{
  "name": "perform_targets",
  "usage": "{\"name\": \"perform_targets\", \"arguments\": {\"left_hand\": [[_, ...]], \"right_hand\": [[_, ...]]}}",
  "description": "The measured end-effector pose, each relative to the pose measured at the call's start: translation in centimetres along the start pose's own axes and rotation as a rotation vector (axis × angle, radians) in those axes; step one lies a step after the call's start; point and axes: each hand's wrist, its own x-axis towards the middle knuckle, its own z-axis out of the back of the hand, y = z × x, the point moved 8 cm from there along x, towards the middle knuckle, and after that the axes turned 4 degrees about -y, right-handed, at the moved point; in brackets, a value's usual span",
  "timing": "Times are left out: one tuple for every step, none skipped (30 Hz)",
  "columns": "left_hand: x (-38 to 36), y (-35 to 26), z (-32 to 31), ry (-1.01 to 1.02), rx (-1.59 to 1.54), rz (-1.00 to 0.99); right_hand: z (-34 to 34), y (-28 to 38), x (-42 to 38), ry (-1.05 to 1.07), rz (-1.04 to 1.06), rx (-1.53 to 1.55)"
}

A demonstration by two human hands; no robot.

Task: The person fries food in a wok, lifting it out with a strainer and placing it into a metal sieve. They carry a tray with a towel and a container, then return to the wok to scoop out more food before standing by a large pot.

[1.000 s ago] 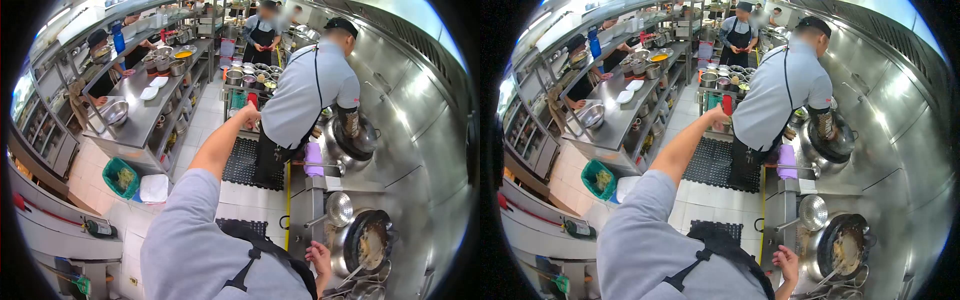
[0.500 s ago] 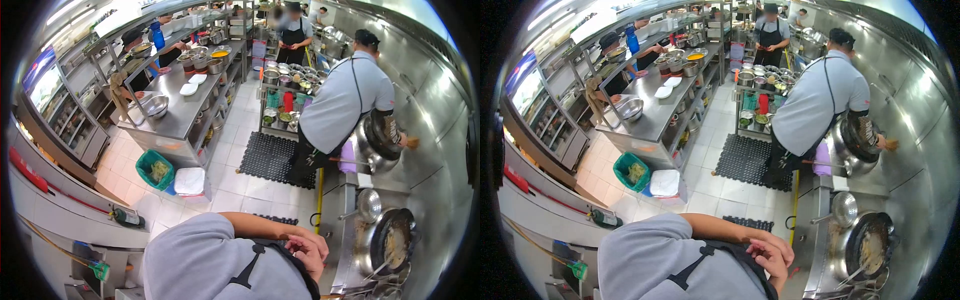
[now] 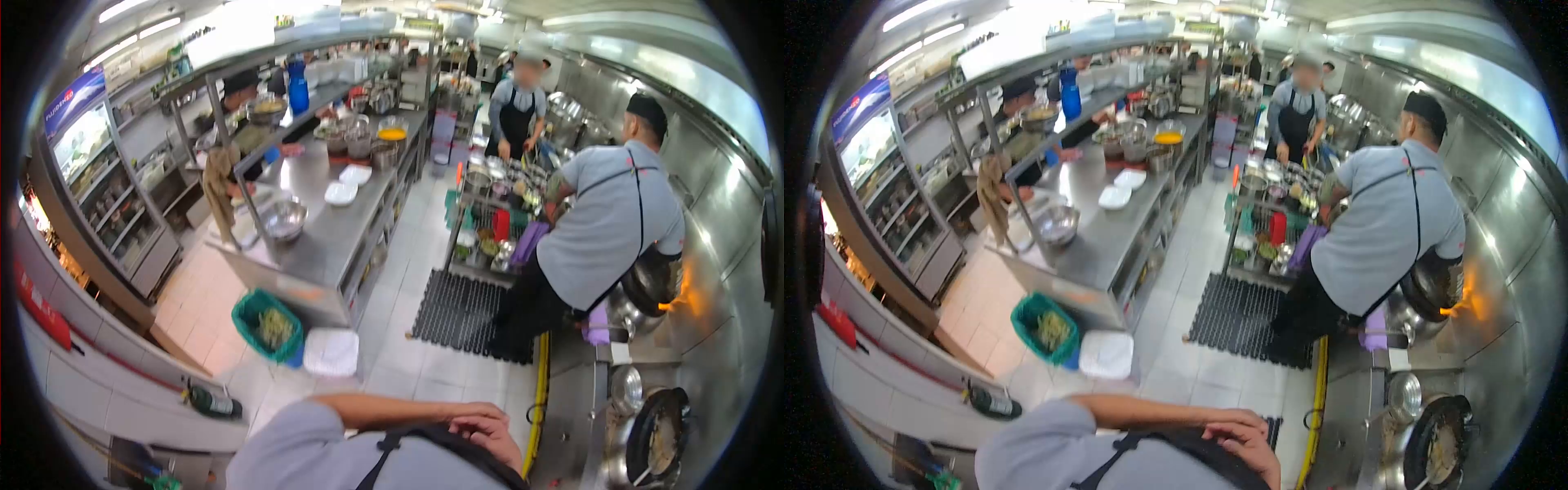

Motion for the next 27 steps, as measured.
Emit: {"name": "perform_targets", "arguments": {"left_hand": [[-2.2, -5.1, 1.1, -0.106, 0.103, -0.366], [-4.4, -4.8, 2.5, -0.159, 0.065, -0.214], [-6.6, -5.1, 4.2, -0.212, 0.027, -0.064], [-7.9, -6.6, 5.1, -0.218, 0.122, -0.155], [-9.0, -8.9, 6.0, -0.232, 0.218, -0.246], [-9.6, -8.6, 6.7, -0.227, 0.153, -0.336], [-9.8, -8.3, 7.0, -0.206, 0.109, -0.368], [-9.9, -7.9, 7.2, -0.182, 0.064, -0.398], [-10.3, -8.5, 7.3, -0.144, 0.044, -0.361], [-11.0, -9.1, 7.4, -0.102, 0.024, -0.321], [-11.6, -10.0, 7.5, -0.058, 0.006, -0.281], [-12.1, -10.8, 7.5, -0.015, -0.012, -0.242], [-12.2, -11.6, 7.7, -0.088, 0.028, -0.248], [-12.2, -12.4, 7.9, -0.161, 0.068, -0.25], [-12.4, -13.2, 8.1, -0.234, 0.107, -0.249], [-13.4, -13.5, 7.7, -0.455, 0.335, -0.287], [-13.8, -13.8, 7.9, -0.525, 0.407, -0.297], [-14.1, -14.1, 8.2, -0.597, 0.478, -0.301], [-13.7, -13.9, 8.9, -0.519, 0.39, -0.283], [-13.0, -12.4, 9.1, -0.426, 0.271, -0.188], [-12.4, -10.8, 9.2, -0.345, 0.16, -0.083], [-11.5, -7.8, 8.6, -0.245, 0.017, 0.099], [-11.0, -7.1, 7.8, -0.159, -0.038, 0.155], [-10.6, -6.4, 7.0, -0.074, -0.087, 0.215], [-10.3, -7.0, 7.0, -0.01, -0.04, 0.145], [-10.1, -7.3, 7.4, -0.045, 0.0, 0.17], [-10.0, -7.5, 7.9, -0.079, 0.04, 0.197]], "right_hand": [[-1.8, 0.2, 1.5, 0.041, -0.025, 0.07], [-3.3, 0.8, 3.1, 0.084, -0.018, 0.063], [-4.3, 1.6, 5.1, 0.129, -0.012, 0.053], [-5.1, 1.9, 6.8, 0.197, 0.048, -0.111], [-5.8, 1.1, 8.1, 0.219, -0.005, -0.016], [-6.7, 1.0, 9.3, 0.247, -0.005, 0.022], [-7.5, 1.2, 10.2, 0.266, -0.001, 0.059], [-8.2, 1.3, 10.9, 0.289, 0.0, 0.054], [-8.9, 1.5, 11.7, 0.312, 0.009, 0.052], [-9.7, 1.7, 12.2, 0.334, 0.02, 0.053], [-10.4, 1.9, 12.9, 0.319, 0.023, 0.06], [-11.1, 2.1, 13.3, 0.305, 0.024, 0.067], [-11.4, 2.2, 13.7, 0.292, 0.025, 0.071], [-11.6, 2.1, 14.0, 0.29, 0.021, 0.074], [-11.6, 2.1, 14.1, 0.281, 0.02, 0.092], [-11.5, 2.0, 14.2, 0.275, 0.02, 0.109], [-11.4, 2.0, 14.3, 0.269, 0.02, 0.126], [-11.2, 1.9, 14.4, 0.25, 0.021, 0.131], [-10.9, 1.7, 14.3, 0.232, 0.021, 0.134], [-10.6, 1.6, 14.2, 0.212, 0.022, 0.137], [-10.3, 1.4, 14.0, 0.192, 0.008, 0.142], [-9.9, 1.1, 13.8, 0.17, -0.007, 0.149], [-9.8, 0.7, 13.4, 0.146, -0.022, 0.159], [-9.7, 0.8, 13.1, 0.13, -0.007, 0.148], [-9.6, 0.9, 12.9, 0.118, 0.014, 0.131], [-9.5, 1.1, 12.8, 0.108, 0.039, 0.112], [-9.1, 1.6, 12.7, 0.122, 0.104, -0.049]]}}
